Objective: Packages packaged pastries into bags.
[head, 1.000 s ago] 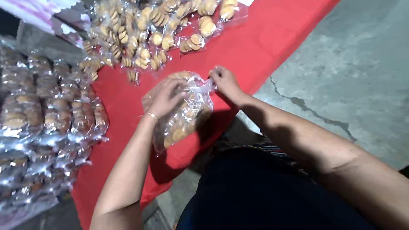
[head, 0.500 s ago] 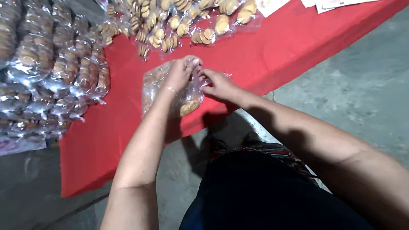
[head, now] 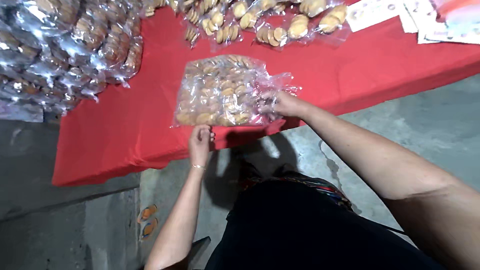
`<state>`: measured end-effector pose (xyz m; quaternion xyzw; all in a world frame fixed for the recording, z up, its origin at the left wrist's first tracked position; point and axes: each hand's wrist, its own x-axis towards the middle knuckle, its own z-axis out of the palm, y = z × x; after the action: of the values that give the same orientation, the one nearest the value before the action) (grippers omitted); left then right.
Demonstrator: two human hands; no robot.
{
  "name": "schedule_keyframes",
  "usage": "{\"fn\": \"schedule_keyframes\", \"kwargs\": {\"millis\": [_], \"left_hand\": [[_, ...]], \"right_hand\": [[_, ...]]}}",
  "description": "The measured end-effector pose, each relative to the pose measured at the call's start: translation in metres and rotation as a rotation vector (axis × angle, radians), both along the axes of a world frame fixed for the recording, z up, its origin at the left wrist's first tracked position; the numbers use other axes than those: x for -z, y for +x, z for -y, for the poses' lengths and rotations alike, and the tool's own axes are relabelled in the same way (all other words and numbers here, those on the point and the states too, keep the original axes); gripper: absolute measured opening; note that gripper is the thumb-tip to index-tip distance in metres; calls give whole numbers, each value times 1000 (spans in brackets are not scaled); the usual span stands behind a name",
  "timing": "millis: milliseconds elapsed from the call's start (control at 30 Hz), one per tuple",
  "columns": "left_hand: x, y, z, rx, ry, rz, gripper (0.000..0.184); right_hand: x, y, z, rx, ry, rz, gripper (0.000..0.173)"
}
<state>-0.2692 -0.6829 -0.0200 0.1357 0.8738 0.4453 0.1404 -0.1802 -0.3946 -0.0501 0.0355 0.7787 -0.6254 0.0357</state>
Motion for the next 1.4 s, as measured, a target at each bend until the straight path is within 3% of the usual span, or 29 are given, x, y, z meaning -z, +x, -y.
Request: {"fn": "schedule_keyframes", "kwargs": {"millis": [67,167,300,400,633,767,933,1100,1167,1300,1400], "left_hand": [[17,17,1,-78,113,158,22],[36,29,-6,-23,251,306,30],[40,34,-22,-54,241,348,36],[47,30,-23,-57,267,315,34],[59,22,-20,-48,367,265,31],[60,20,-20,-28,356,227,27],[64,17,-19,14,358,89,21],[69,11,-17,186,404,-88,32],[67,10,-16,189,414,-73,36],[63,5,-14,170,417,-49,40],[64,2,-12,146,391,-36,39]], "right_hand": [[3,-6,1,-41,30,-129,33],[12,-13,4,-132,219,-353,40],[11,-15,15,-91,537,-365,39],[11,-18,26,-29,652,-382,39],[9,-17,23,126,556,-353,24],[19,-15,16,195,534,-276,38],[15,-14,21,292,475,-220,39],[28,-18,25,318,337,-288,51],[25,-14,30,257,408,-272,54],[13,-9,27,201,604,-264,37],[10,-7,5,208,466,-371,33]]}}
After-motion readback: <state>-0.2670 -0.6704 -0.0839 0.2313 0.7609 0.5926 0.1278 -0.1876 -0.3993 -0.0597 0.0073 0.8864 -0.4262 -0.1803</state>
